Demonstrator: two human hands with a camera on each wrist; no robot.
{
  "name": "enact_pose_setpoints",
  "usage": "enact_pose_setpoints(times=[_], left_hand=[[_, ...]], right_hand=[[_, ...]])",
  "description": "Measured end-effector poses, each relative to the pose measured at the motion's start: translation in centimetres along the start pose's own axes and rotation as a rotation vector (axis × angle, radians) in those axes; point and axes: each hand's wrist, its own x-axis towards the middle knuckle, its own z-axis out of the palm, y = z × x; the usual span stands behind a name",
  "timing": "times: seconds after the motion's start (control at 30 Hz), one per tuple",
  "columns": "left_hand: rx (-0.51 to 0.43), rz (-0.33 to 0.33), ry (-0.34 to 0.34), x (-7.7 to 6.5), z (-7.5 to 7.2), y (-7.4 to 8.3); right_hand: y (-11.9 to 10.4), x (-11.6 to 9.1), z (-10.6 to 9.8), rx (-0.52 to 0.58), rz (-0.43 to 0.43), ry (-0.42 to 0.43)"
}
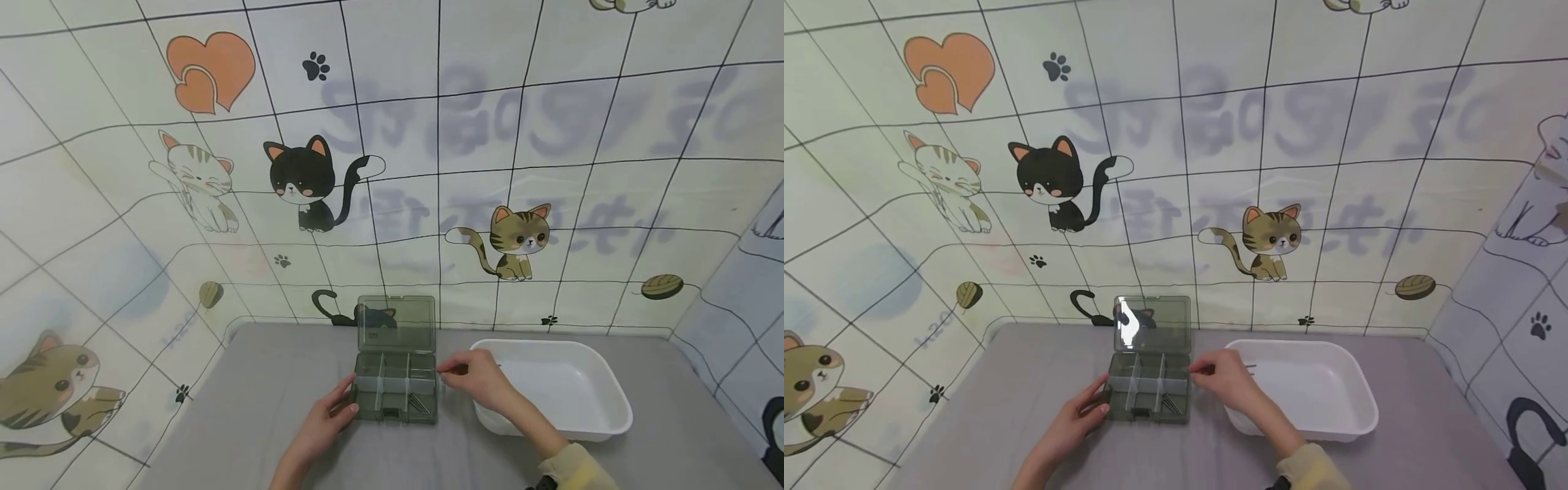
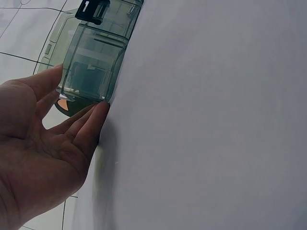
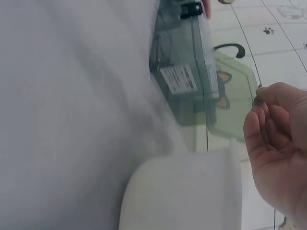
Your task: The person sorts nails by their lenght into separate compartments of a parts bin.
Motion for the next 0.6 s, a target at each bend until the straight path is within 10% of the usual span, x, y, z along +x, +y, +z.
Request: enact_pose_setpoints(times=[0.6], left_hand=[[0.009,-0.007,-0.002,0.0,0.0,0.3]], right_hand=[[-1.4,2.4,6.1,-0.039,-0.095,-0.06]])
